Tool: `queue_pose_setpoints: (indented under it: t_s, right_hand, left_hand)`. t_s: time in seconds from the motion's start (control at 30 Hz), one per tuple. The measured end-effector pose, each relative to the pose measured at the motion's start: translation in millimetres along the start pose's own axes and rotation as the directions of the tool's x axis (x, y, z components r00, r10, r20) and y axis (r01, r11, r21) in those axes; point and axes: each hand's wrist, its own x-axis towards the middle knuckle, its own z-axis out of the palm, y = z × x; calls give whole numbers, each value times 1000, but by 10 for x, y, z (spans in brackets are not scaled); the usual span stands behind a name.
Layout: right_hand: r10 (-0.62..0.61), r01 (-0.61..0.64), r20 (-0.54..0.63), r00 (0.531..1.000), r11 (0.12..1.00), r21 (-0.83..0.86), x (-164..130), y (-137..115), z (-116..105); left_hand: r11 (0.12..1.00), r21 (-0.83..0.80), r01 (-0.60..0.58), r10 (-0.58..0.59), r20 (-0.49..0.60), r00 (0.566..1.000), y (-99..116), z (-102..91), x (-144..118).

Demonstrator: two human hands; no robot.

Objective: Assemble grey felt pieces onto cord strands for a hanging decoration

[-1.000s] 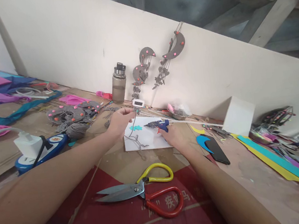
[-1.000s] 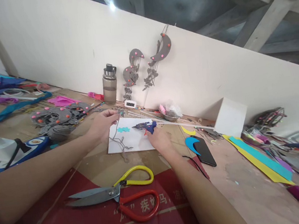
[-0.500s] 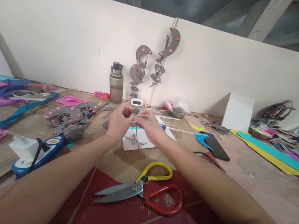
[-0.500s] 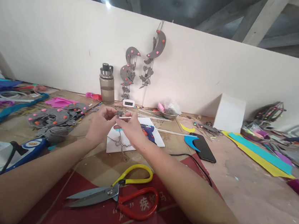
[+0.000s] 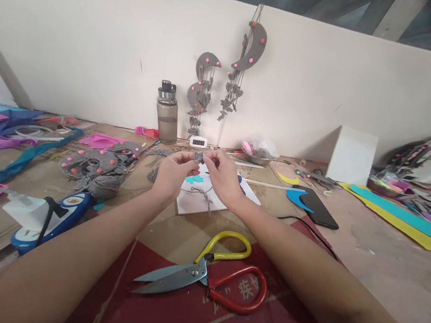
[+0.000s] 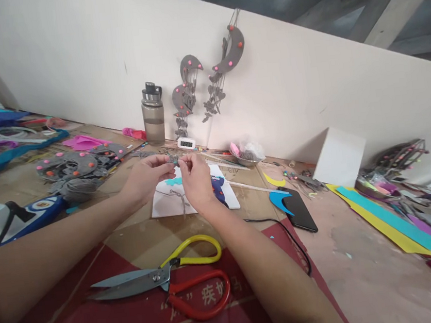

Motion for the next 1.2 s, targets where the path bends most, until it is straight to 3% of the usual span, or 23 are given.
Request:
queue_pose_setpoints:
  t_s: [0.17, 0.87, 1.2]
  right_hand:
    - [-23, 23, 5, 1000, 998, -62, -13, 4, -8]
    - [15, -12, 18, 1000, 992, -122, -37, -77, 8]
    - [-23, 20, -9, 1000, 978, -209, -27, -90, 10]
  left_hand:
    - [1000, -12, -8, 8, 43, 999, -18, -2, -10]
    - [995, 90, -35, 37, -19, 999, -12, -4, -14]
    - [985, 158, -70, 72, -5, 997, -34, 4, -17]
